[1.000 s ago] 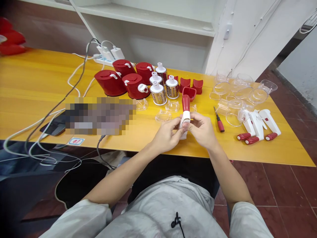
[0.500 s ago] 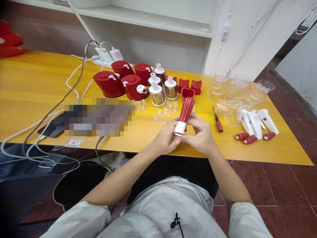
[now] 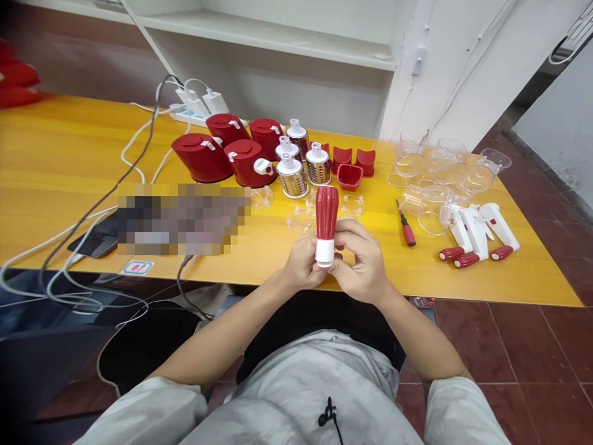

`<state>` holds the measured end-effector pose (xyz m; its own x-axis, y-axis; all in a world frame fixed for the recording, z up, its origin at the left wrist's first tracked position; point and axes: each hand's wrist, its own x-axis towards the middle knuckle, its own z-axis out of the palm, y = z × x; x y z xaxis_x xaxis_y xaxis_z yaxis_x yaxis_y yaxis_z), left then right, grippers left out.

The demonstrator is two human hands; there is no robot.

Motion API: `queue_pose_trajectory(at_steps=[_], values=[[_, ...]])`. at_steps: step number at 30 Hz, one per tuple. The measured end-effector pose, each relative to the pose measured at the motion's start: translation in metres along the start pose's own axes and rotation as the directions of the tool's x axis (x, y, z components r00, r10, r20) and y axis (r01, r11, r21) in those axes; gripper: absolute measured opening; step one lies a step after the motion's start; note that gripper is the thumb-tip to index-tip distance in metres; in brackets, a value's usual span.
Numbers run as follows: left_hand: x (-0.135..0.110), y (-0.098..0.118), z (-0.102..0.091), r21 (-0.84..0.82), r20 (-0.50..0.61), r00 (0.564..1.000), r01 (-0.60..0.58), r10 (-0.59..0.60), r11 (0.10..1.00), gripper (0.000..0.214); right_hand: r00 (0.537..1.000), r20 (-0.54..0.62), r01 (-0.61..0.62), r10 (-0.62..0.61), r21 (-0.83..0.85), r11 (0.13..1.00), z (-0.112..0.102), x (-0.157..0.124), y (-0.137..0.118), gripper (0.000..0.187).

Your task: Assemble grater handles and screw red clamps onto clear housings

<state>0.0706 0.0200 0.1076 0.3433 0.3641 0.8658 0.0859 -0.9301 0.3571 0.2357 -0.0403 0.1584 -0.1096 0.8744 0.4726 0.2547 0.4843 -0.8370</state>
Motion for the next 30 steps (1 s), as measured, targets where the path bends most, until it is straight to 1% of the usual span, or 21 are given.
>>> queue_pose_trajectory(at_steps=[3, 5, 7, 9, 13, 17, 24, 30], values=[[0.000, -0.002, 0.002, -0.001, -0.021, 1.000, 0.006, -0.006, 1.000, 0.030, 1.000, 0.008, -0.014, 0.014, 0.034, 0.999, 0.000, -0.001, 0.002, 0.065], [0.000, -0.002, 0.005, 0.002, -0.038, 0.999, 0.017, -0.017, 1.000, 0.022, 0.999, 0.027, -0.025, 0.023, 0.067, 0.997, -0.001, -0.001, 0.004, 0.069], [0.000, -0.003, 0.008, 0.005, -0.053, 0.998, 0.028, -0.027, 1.000, 0.019, 0.998, 0.033, -0.047, 0.044, 0.096, 0.994, -0.001, 0.000, 0.004, 0.073], [-0.001, -0.003, 0.010, 0.010, -0.059, 0.997, 0.041, -0.040, 0.999, 0.023, 0.996, 0.026, -0.082, 0.080, 0.113, 0.990, -0.002, 0.001, 0.001, 0.071], [-0.002, -0.001, 0.010, 0.006, -0.068, 0.993, 0.098, -0.097, 0.995, 0.040, 0.987, 0.035, -0.161, 0.158, 0.129, 0.978, -0.002, 0.004, -0.008, 0.064], [-0.003, -0.001, 0.011, -0.017, -0.096, 0.988, 0.121, -0.122, 0.993, 0.037, 0.980, 0.065, -0.196, 0.188, 0.149, 0.969, -0.005, 0.006, -0.011, 0.067], [-0.003, 0.000, 0.010, -0.061, -0.097, 0.979, 0.173, -0.178, 0.983, 0.049, 0.970, 0.129, -0.227, 0.206, 0.178, 0.958, -0.010, 0.010, -0.004, 0.064], [0.007, 0.006, 0.007, -0.156, -0.030, 0.953, 0.294, -0.302, 0.943, 0.043, 0.969, 0.151, -0.225, 0.196, 0.210, 0.951, -0.009, 0.015, 0.010, 0.066]])
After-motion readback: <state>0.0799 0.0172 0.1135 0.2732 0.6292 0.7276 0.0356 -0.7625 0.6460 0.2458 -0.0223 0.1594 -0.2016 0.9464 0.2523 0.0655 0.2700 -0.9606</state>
